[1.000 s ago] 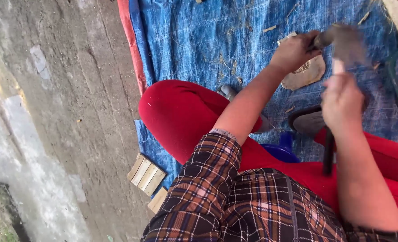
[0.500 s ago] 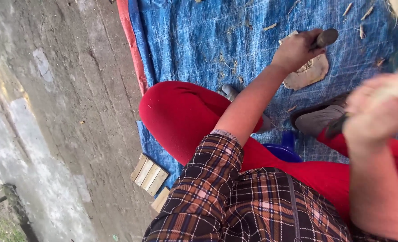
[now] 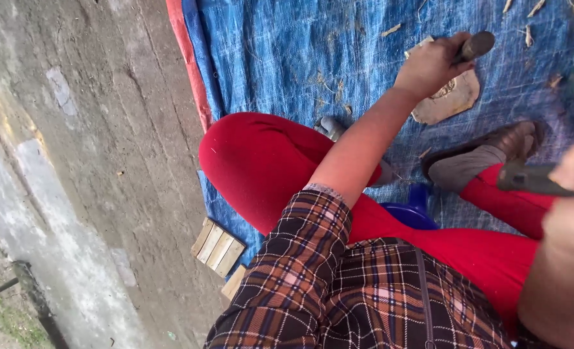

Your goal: Using a hammer and a chisel to carve a design or shape into a small piece of wood while sitting on a tarp.

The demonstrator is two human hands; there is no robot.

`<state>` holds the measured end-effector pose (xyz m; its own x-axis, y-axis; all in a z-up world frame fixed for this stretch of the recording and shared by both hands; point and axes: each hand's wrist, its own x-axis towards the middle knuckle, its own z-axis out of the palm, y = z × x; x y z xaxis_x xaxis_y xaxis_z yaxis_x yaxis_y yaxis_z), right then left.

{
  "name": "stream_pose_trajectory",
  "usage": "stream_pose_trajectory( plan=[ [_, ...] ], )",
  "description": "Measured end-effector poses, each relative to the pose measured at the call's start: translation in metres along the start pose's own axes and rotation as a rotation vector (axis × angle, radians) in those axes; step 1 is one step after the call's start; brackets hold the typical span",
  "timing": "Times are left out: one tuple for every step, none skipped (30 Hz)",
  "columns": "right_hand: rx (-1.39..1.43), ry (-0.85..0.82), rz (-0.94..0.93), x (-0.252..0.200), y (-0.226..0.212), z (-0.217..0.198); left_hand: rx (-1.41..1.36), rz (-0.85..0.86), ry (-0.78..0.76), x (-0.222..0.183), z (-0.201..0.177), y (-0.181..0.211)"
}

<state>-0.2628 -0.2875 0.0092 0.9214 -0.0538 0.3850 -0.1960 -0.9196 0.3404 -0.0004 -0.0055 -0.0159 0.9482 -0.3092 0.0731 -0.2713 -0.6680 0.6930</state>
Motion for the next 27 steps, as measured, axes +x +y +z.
stream_pose_trajectory(
  plan=[
    [0.867, -0.043, 0.148, 0.067, -0.046, -0.072, 0.011, 0.007, -0.009, 0.002, -0.001, 0.000],
    [1.778, -0.083, 0.286, 0.121, -0.078, -0.164, 0.022, 0.015, -0.018, 0.003, -0.002, 0.001],
    [1.779, -0.083, 0.284, 0.134, -0.089, -0.163, 0.022, 0.014, -0.017, 0.004, -0.005, 0.002],
    [1.602, -0.413, 0.345, 0.146, -0.101, -0.162, 0.022, 0.030, -0.002, 0.005, -0.008, 0.004],
    [1.398, -0.716, 0.412, 0.156, -0.113, -0.162, 0.023, 0.053, 0.010, 0.005, -0.010, 0.005],
    [1.400, -0.710, 0.415, 0.155, -0.112, -0.172, 0.025, 0.059, 0.009, -0.001, -0.012, 0.006],
    [1.464, -0.697, 0.428, 0.161, -0.110, -0.182, -0.010, 0.060, 0.011, 0.001, -0.016, 0.008],
    [1.528, -0.683, 0.441, 0.166, -0.108, -0.191, -0.045, 0.062, 0.013, 0.002, -0.018, 0.009],
    [1.524, -0.689, 0.449, 0.158, -0.104, -0.199, -0.049, 0.059, 0.005, -0.005, -0.014, 0.008],
    [1.572, -0.681, 0.476, 0.149, -0.099, -0.206, -0.034, 0.047, 0.002, -0.012, -0.010, 0.007],
    [1.626, -0.662, 0.486, 0.156, -0.096, -0.210, -0.013, 0.040, 0.016, -0.002, -0.012, 0.004],
    [1.627, -0.656, 0.476, 0.166, -0.088, -0.218, -0.011, 0.042, 0.027, 0.013, -0.014, 0.006],
    [1.632, -0.570, 0.388, 0.163, -0.082, -0.232, -0.003, 0.044, 0.032, 0.007, -0.012, 0.006],
    [1.633, -0.482, 0.303, 0.160, -0.075, -0.245, 0.005, 0.047, 0.038, 0.001, -0.010, 0.007],
    [1.635, -0.474, 0.306, 0.142, -0.064, -0.236, 0.008, 0.054, 0.038, 0.000, -0.009, 0.006],
    [1.656, -0.435, 0.405, 0.124, -0.054, -0.228, 0.003, 0.044, 0.011, -0.001, -0.009, 0.006],
    [1.672, -0.397, 0.497, 0.109, -0.043, -0.220, -0.005, 0.032, -0.010, 0.000, -0.009, 0.006],
    [1.672, -0.390, 0.493, 0.118, -0.055, -0.223, -0.005, 0.037, -0.004, 0.001, -0.008, 0.006],
    [1.685, -0.203, 0.389, 0.127, -0.067, -0.226, -0.001, 0.033, -0.018, 0.003, -0.007, 0.004],
    [1.688, -0.016, 0.285, 0.136, -0.079, -0.229, 0.004, 0.028, -0.031, 0.003, -0.006, 0.003],
    [1.688, -0.002, 0.273, 0.143, -0.088, -0.218, 0.005, 0.037, -0.018, 0.001, -0.012, 0.005],
    [1.510, -0.131, 0.187, 0.150, -0.096, -0.208, -0.035, 0.033, -0.010, -0.001, -0.018, 0.008],
    [1.332, -0.237, 0.112, 0.163, -0.104, -0.196, -0.072, 0.043, 0.006, 0.005, -0.026, 0.012],
    [1.328, -0.205, 0.101, 0.166, -0.108, -0.191, -0.070, 0.066, 0.027, 0.003, -0.033, 0.019],
    [1.440, -0.469, 0.325, 0.167, -0.114, -0.185, -0.113, 0.027, -0.016, 0.001, -0.040, 0.023],
    [1.536, -0.747, 0.543, 0.171, -0.120, -0.179, -0.155, -0.012, -0.060, 0.000, -0.048, 0.027],
    [1.541, -0.722, 0.521, 0.172, -0.120, -0.182, -0.151, 0.004, -0.035, 0.004, -0.052, 0.029]
  ],
)
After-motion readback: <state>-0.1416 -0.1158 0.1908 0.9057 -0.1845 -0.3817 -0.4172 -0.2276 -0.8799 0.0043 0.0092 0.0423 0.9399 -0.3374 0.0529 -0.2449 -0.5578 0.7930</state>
